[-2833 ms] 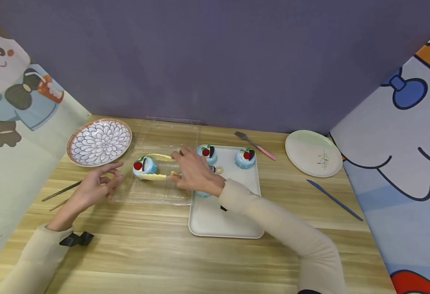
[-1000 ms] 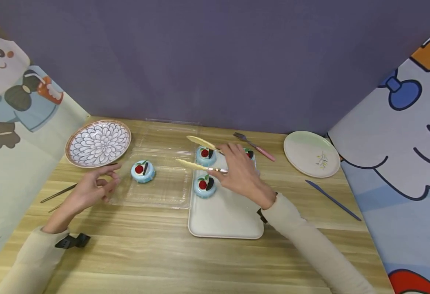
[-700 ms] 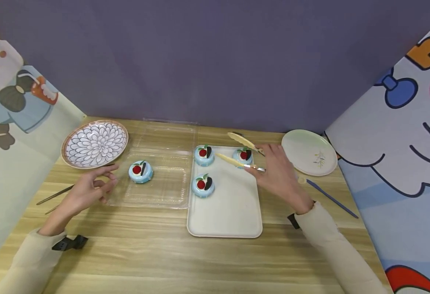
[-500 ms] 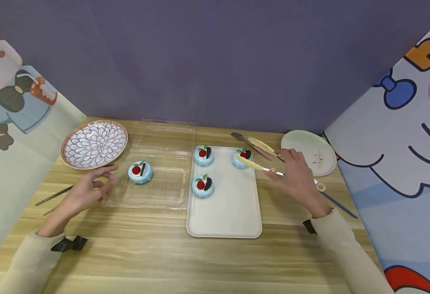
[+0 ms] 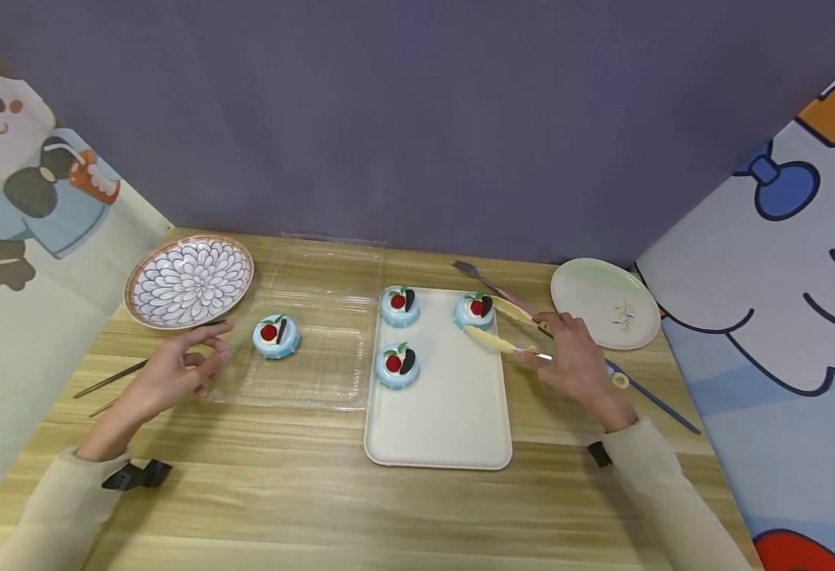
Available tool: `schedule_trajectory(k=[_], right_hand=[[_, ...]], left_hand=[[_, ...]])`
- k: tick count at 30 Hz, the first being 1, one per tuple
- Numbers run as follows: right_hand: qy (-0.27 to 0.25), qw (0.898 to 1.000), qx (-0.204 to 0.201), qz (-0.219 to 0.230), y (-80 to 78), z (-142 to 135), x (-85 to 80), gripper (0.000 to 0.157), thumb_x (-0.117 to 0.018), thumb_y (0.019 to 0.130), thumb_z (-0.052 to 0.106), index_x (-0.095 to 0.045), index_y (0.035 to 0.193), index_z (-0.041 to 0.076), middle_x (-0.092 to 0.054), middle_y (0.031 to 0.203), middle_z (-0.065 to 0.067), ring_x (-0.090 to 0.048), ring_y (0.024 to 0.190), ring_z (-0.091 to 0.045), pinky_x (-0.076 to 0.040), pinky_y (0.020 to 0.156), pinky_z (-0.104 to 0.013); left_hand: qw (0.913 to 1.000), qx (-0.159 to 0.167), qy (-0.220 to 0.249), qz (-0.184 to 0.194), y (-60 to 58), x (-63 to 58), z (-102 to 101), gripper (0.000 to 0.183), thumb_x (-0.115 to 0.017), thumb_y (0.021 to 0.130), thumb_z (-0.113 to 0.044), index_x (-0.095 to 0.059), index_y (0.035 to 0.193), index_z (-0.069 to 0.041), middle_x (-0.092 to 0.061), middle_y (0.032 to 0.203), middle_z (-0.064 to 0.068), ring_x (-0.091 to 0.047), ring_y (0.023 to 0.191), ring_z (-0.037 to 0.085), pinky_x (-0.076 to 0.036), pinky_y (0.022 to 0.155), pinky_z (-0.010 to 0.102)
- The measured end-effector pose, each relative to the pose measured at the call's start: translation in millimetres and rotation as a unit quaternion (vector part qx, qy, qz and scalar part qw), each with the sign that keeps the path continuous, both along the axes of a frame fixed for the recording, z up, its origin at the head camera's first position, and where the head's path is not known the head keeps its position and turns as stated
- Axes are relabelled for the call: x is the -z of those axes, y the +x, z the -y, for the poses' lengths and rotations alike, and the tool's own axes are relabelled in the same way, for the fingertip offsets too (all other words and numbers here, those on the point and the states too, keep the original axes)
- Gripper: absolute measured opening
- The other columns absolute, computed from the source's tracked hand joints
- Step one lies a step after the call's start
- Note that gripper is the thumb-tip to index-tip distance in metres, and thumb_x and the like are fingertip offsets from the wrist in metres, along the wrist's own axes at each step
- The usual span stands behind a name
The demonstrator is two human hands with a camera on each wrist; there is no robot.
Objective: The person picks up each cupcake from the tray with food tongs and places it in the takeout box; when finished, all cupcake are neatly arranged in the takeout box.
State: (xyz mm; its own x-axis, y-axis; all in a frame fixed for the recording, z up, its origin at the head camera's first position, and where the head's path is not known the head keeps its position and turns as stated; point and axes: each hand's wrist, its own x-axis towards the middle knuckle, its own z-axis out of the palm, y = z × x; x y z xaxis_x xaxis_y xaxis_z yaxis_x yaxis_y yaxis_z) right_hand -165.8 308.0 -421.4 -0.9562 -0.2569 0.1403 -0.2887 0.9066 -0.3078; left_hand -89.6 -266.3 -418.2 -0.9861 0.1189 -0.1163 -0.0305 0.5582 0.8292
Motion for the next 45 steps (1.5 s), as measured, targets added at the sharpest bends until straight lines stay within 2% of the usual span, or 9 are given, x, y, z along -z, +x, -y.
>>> schedule_trajectory(k=[6, 14, 22, 29, 34, 40, 45], right_hand=[[-0.008, 1.000, -0.005, -0.004, -0.3, 0.9, 2.8, 0.063, -0.080, 0.081, 0.034, -0.056, 0.130, 0.005, -0.060, 0.121, -0.025, -0.051, 0.113, -0.050, -0.046, 0.088, -0.064], [0.003, 1.000, -0.018, -0.019, 8.0, 5.5, 1.8, 0.058, -0.081, 0.079, 0.031, -0.058, 0.126, 0.006, -0.062, 0.117, -0.023, -0.054, 0.108, -0.048, -0.049, 0.078, -0.061], [0.003, 1.000, -0.023, -0.016, 17.6, 10.6, -0.6, 0.059, -0.080, 0.081, 0.035, -0.058, 0.127, 0.006, -0.060, 0.123, -0.022, -0.053, 0.112, -0.049, -0.048, 0.081, -0.063], [-0.010, 0.999, -0.029, -0.028, 19.4, 10.7, 2.9, 0.056, -0.080, 0.081, 0.030, -0.058, 0.126, 0.006, -0.062, 0.119, -0.022, -0.054, 0.110, -0.049, -0.048, 0.081, -0.062], [-0.015, 0.999, -0.022, -0.032, 21.7, 11.4, 3.0, 0.058, -0.079, 0.081, 0.035, -0.058, 0.127, 0.006, -0.063, 0.120, -0.021, -0.054, 0.110, -0.048, -0.049, 0.080, -0.062], [-0.028, 0.998, -0.011, -0.051, 23.3, 16.9, -5.3, 0.063, -0.079, 0.081, 0.041, -0.058, 0.129, 0.007, -0.062, 0.117, -0.020, -0.054, 0.109, -0.043, -0.049, 0.078, -0.059], [-0.039, 0.997, -0.023, -0.069, 25.0, 31.7, -20.5, 0.065, -0.081, 0.079, 0.039, -0.058, 0.131, 0.008, -0.063, 0.119, -0.017, -0.055, 0.107, -0.039, -0.049, 0.082, -0.056]], left_hand=[[1.0000, 0.000, -0.005, -0.002, -0.1, 1.9, -0.7, 0.051, -0.058, 0.099, -0.011, -0.041, 0.146, -0.001, -0.057, 0.119, 0.023, -0.059, 0.058, 0.012, -0.057, 0.046, 0.035], [1.0000, 0.004, 0.000, -0.004, -0.2, 0.5, -1.0, 0.052, -0.057, 0.099, -0.012, -0.040, 0.147, 0.000, -0.056, 0.119, 0.023, -0.059, 0.060, 0.011, -0.057, 0.047, 0.035], [1.0000, 0.000, 0.001, -0.001, -0.1, 1.5, -0.8, 0.051, -0.058, 0.098, -0.010, -0.042, 0.146, -0.002, -0.056, 0.117, 0.022, -0.060, 0.060, 0.010, -0.058, 0.048, 0.037], [1.0000, 0.000, -0.003, -0.001, 0.5, -0.4, -1.2, 0.050, -0.057, 0.099, -0.010, -0.042, 0.146, -0.001, -0.056, 0.117, 0.023, -0.059, 0.059, 0.011, -0.057, 0.047, 0.036], [1.0000, -0.001, -0.007, 0.002, -0.8, -2.2, -3.3, 0.051, -0.057, 0.099, -0.011, -0.042, 0.146, -0.002, -0.056, 0.118, 0.021, -0.059, 0.058, 0.012, -0.057, 0.046, 0.036], [1.0000, 0.004, -0.007, 0.000, -0.8, -2.5, -2.3, 0.052, -0.057, 0.099, -0.010, -0.040, 0.147, -0.001, -0.055, 0.120, 0.023, -0.059, 0.059, 0.012, -0.057, 0.047, 0.035], [1.0000, 0.004, -0.005, 0.005, -0.6, -2.4, -1.7, 0.053, -0.057, 0.099, -0.011, -0.039, 0.148, 0.000, -0.054, 0.121, 0.023, -0.059, 0.060, 0.011, -0.057, 0.047, 0.035]])
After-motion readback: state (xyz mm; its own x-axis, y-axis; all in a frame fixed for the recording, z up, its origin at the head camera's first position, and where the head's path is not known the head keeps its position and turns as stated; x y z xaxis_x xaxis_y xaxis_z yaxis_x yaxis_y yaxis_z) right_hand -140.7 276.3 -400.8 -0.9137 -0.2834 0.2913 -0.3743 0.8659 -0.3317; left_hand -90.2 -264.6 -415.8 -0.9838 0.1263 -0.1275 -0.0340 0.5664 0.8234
